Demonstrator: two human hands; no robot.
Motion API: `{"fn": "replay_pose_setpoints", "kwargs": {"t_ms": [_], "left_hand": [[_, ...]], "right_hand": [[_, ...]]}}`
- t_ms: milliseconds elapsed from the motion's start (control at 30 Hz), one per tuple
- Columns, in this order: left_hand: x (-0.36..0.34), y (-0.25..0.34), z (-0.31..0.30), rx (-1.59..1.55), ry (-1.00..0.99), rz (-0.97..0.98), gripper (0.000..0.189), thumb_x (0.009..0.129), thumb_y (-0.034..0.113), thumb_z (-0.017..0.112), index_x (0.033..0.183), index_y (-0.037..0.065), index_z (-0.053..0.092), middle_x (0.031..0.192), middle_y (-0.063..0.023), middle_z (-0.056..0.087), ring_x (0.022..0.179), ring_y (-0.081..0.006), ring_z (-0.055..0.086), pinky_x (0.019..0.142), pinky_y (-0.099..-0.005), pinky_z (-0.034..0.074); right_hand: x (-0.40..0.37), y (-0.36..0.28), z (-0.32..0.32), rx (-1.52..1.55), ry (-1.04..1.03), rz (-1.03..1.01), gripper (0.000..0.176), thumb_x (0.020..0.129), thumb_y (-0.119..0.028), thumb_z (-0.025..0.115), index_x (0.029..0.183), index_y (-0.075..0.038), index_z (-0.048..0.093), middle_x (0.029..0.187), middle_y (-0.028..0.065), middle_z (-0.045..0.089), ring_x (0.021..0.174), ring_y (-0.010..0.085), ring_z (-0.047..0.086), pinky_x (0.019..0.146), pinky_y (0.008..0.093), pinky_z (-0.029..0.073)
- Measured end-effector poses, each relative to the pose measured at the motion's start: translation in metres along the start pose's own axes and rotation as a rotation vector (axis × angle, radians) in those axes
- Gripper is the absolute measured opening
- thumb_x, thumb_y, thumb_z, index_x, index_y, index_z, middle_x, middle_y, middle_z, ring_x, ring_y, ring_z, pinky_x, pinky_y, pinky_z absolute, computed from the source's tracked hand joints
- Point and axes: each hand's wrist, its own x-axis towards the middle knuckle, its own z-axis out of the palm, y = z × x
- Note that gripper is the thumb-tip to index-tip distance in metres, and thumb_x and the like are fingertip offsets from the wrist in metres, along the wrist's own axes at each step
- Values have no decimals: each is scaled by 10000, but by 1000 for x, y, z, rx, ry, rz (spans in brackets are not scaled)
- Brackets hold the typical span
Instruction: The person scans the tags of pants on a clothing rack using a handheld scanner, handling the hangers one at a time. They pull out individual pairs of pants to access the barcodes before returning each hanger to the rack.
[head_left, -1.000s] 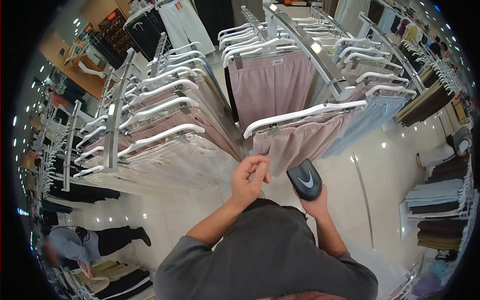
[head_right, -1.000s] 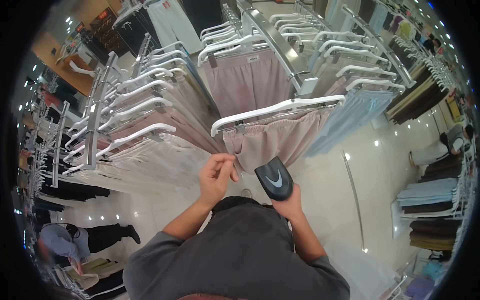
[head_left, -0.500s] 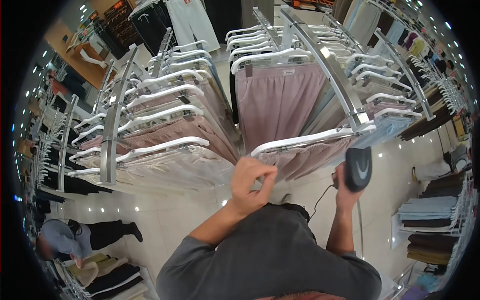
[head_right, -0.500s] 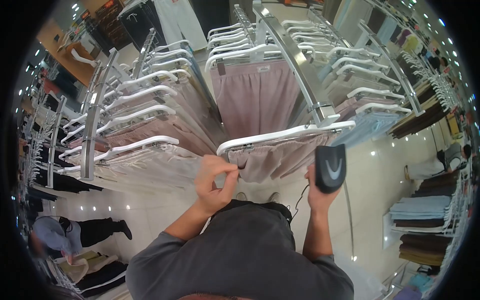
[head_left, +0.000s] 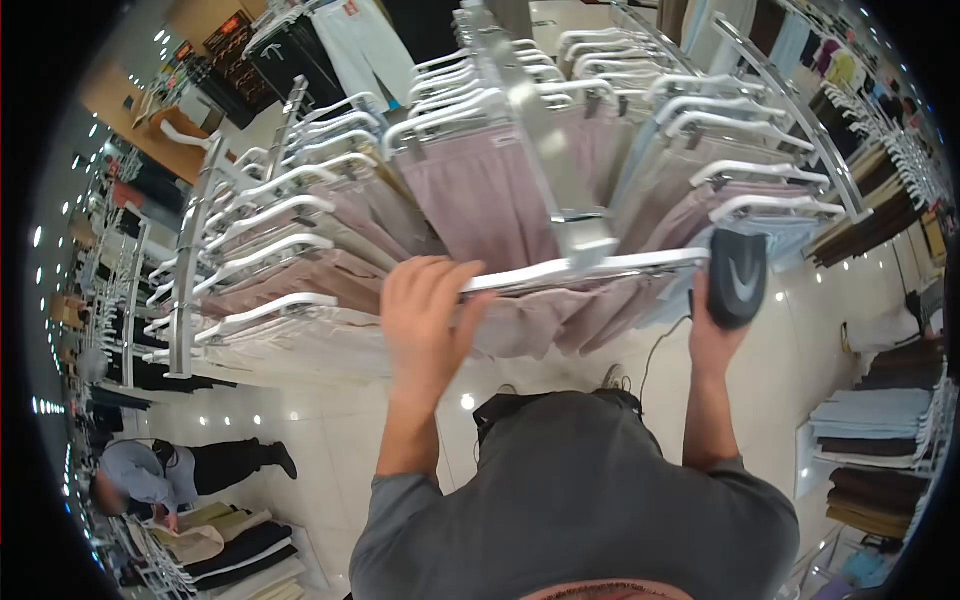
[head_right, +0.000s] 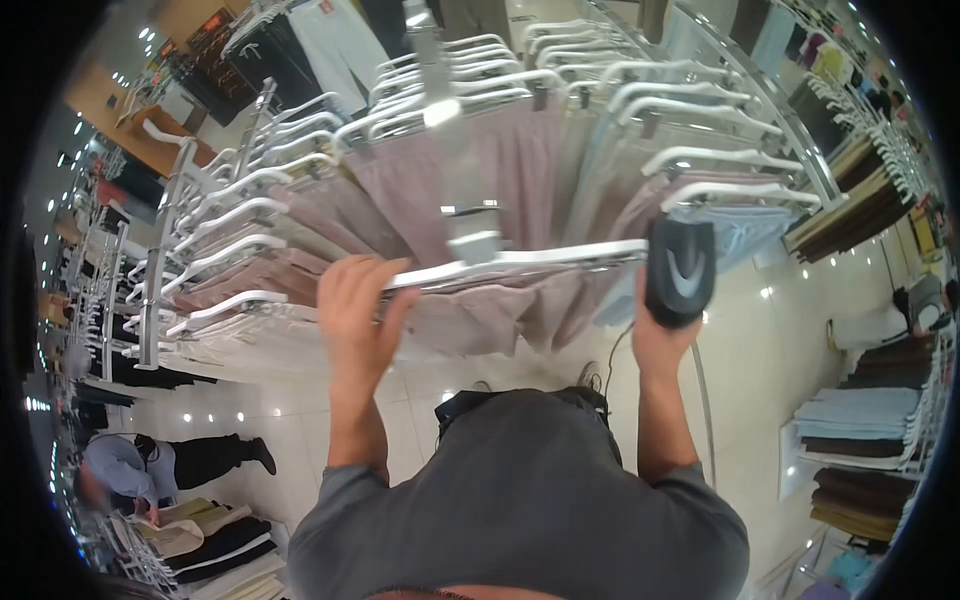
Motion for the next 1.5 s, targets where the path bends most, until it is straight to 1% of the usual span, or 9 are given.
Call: {"fn": "replay_pose_setpoints", "kwargs": {"t_ms": [167, 300, 633, 767, 800, 900, 1000, 1267, 1500], "left_hand": [[-14, 6, 22, 117, 112, -82, 259, 795, 154, 811, 992, 44, 685, 964, -88, 675, 950, -332, 624, 860, -455, 485], [-16, 17, 31, 225, 223, -81, 239, 814, 139, 797, 974, 25, 661, 977, -114, 671, 937, -354, 609, 853, -453, 484], [-1, 68, 33, 366, 311, -73, 235, 843, 211, 796, 934, 36, 667, 925, -85, 665, 904, -309, 604, 814, -417, 469], [0, 101, 41, 310, 274, -80, 205, 881, 192, 773, 925, 13, 684, 877, -107, 678, 833, -293, 616, 763, -388, 484], [5, 107, 44, 276, 330, -18, 264, 799, 276, 850, 869, 59, 717, 787, -61, 681, 672, -248, 596, 587, -344, 444], [7, 143, 50, 225, 260, -59, 272, 738, 271, 887, 821, 70, 724, 712, -34, 668, 588, -218, 566, 534, -323, 411], [23, 167, 66, 131, 218, -47, 247, 688, 240, 898, 768, 80, 727, 657, -14, 647, 536, -196, 532, 498, -309, 370], [82, 224, 120, -127, 104, 36, 236, 640, 175, 881, 764, 46, 728, 671, -48, 659, 528, -185, 479, 503, -304, 338], [134, 262, 176, -251, 98, 72, 218, 653, 162, 905, 764, 78, 738, 671, -26, 634, 569, -204, 590, 514, -312, 422]], "right_hand": [[34, 7, -17, 22, -248, -7, 491, 832, -2, 824, 1266, 59, 604, 1130, 97, 715, 1024, 132, 663, 931, 280, 501], [71, 14, -29, 77, -489, -101, 288, 909, 37, 710, 1192, 32, 660, 1046, 57, 712, 935, 117, 650, 848, 271, 513], [121, 20, -50, 166, -663, -191, 210, 940, 31, 671, 1146, 55, 642, 1018, 95, 696, 839, 135, 672, 743, 270, 550], [123, 26, -75, 171, -633, -96, 158, 980, 18, 619, 1137, 30, 608, 992, 91, 663, 809, 117, 634, 721, 259, 539], [121, 29, -85, 189, -602, -94, 146, 985, 27, 602, 1130, 19, 581, 1016, 101, 650, 810, 124, 626, 721, 263, 535], [125, 27, -115, 248, -573, -77, 149, 977, 72, 561, 1019, -29, 460, 1053, 138, 609, 766, 144, 583, 699, 283, 506], [130, 27, -153, 212, -484, -46, 187, 962, 69, 569, 1043, -36, 437, 1068, 168, 615, 765, 139, 574, 707, 271, 493], [167, 55, -228, 280, -112, -213, 129, 976, 48, 532, 1013, -41, 447, 1100, 191, 611, 737, 125, 546, 719, 260, 481], [216, 71, -273, 284, 42, -190, 142, 964, 46, 616, 1054, -22, 528, 1167, 188, 633, 770, 133, 591, 708, 288, 504]]}}
